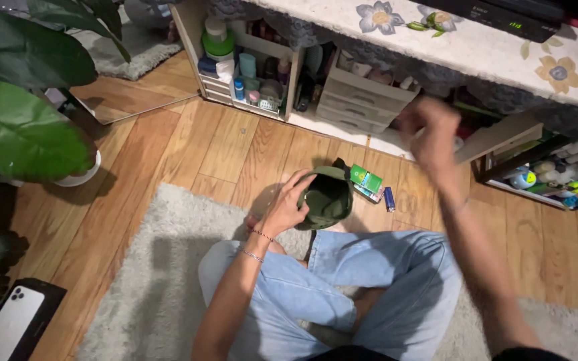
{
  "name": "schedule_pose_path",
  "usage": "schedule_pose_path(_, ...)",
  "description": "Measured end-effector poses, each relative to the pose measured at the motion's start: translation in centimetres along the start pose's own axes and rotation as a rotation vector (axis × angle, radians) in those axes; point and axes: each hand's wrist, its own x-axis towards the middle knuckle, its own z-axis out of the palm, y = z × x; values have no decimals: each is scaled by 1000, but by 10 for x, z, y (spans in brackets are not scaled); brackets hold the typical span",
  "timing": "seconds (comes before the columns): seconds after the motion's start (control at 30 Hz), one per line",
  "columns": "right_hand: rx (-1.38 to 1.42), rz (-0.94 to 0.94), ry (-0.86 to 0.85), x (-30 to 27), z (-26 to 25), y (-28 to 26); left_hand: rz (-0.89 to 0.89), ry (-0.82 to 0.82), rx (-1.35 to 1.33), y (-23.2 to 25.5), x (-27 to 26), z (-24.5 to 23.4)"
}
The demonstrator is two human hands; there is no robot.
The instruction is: Organizing various electronic accessories and personal items into a small green shoulder bag while sitting on the floor.
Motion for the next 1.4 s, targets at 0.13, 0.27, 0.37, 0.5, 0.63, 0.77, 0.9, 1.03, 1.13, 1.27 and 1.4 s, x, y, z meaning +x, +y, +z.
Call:
schedule_pose_path(0.13, 373, 360, -605, -84, 51, -40, -15, 81, 6, 2, 3, -1)
schedule_pose_path(0.27, 140, 120, -1398, -124, 147, -49, -61, 64, 8, 10, 6, -8)
schedule_pose_path(0.37, 74, 45, -1489, -171, 261, -14, 15, 73, -8, -8, 1, 2)
schedule_pose_path(0.5, 130, -31, -1244, -226, 324, 2, 50, 80, -33, -10, -1, 2)
schedule_pose_path(0.63, 60, -44, -1125, -239, 322, -4, 26, 71, -22, -14, -3, 7)
schedule_pose_path(0.77, -103, -41, -1023, -223, 295, -19, 47, 31, 6, 2, 1, 0)
schedule_pose_path(0.9, -164, -86, -1001, -224, 298, -18, 7, -2, 12, -2, 0, 1)
schedule_pose_path(1.03, -236, -132, -966, -228, 303, -20, -13, -16, 19, 2, 0, -1)
schedule_pose_path(1.13, -294, -157, -940, -232, 305, -20, 10, 4, 16, -4, -1, 0)
schedule_pose_path(1.27, -376, -196, -912, -239, 305, -16, -22, 70, 19, -14, 0, 5)
schedule_pose_path(1.4, -204, -124, -938, -192, 220, -51, -65, 133, 0, -21, 2, 5)
